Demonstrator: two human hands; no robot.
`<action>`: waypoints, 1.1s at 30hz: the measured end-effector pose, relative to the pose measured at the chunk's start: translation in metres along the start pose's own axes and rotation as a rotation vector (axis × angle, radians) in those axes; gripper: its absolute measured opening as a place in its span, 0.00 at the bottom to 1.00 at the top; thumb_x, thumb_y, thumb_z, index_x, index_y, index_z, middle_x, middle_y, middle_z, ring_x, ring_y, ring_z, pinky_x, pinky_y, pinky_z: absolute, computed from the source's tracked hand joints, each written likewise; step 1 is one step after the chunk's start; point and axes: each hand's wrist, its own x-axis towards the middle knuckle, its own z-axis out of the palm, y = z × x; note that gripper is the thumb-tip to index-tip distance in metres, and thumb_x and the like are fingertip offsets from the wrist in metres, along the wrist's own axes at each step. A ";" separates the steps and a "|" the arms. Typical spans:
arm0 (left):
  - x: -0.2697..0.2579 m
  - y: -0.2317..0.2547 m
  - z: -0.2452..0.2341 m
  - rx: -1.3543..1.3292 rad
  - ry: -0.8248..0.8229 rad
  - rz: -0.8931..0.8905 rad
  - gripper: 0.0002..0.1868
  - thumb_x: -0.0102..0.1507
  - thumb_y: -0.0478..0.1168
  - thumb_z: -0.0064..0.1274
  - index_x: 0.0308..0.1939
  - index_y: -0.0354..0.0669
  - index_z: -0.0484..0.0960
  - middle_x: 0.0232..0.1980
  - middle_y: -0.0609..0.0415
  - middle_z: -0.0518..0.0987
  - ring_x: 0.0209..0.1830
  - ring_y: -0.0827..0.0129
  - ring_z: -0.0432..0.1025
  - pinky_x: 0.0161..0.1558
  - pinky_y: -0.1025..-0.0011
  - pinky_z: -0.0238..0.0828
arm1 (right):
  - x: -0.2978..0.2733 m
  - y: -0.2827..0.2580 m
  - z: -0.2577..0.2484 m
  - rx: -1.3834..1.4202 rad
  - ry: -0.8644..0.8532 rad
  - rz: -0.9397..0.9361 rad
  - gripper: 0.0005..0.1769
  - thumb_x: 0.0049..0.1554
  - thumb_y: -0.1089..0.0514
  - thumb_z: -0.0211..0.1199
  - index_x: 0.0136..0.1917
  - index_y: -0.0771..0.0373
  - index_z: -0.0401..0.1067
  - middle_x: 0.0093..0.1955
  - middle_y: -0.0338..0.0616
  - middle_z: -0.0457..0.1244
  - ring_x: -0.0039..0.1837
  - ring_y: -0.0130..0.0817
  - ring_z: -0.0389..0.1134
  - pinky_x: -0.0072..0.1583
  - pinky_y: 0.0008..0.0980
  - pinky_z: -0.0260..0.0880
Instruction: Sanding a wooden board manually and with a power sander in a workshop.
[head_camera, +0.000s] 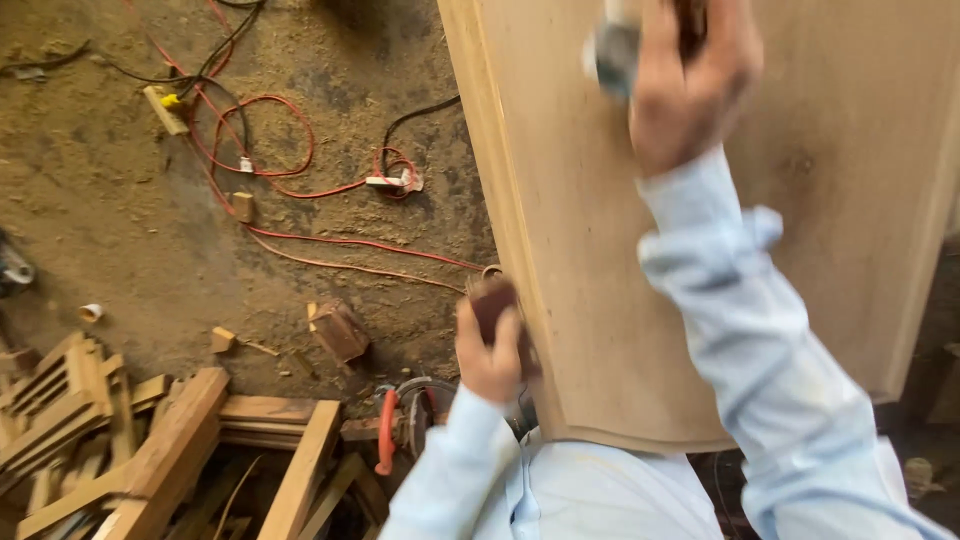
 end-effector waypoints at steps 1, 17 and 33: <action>0.023 0.007 0.006 -0.020 0.026 0.078 0.17 0.64 0.42 0.52 0.56 0.45 0.74 0.28 0.52 0.78 0.16 0.69 0.70 0.18 0.70 0.73 | -0.016 -0.013 -0.026 0.100 -0.111 0.061 0.02 0.59 0.69 0.60 0.43 0.67 0.69 0.40 0.48 0.64 0.43 0.40 0.60 0.47 0.40 0.64; 0.027 -0.035 0.005 0.073 0.073 0.394 0.33 0.65 0.45 0.53 0.71 0.33 0.65 0.67 0.39 0.75 0.66 0.56 0.71 0.69 0.63 0.65 | -0.032 -0.020 -0.039 0.125 -0.103 -0.128 0.07 0.58 0.72 0.53 0.47 0.67 0.70 0.44 0.47 0.63 0.46 0.43 0.65 0.51 0.39 0.68; 0.005 -0.033 0.002 0.110 0.044 0.356 0.20 0.62 0.39 0.55 0.58 0.45 0.77 0.50 0.49 0.84 0.46 0.63 0.78 0.51 0.68 0.77 | -0.037 -0.023 -0.030 0.094 -0.073 -0.055 0.07 0.58 0.71 0.55 0.47 0.64 0.71 0.44 0.44 0.63 0.45 0.41 0.66 0.51 0.36 0.69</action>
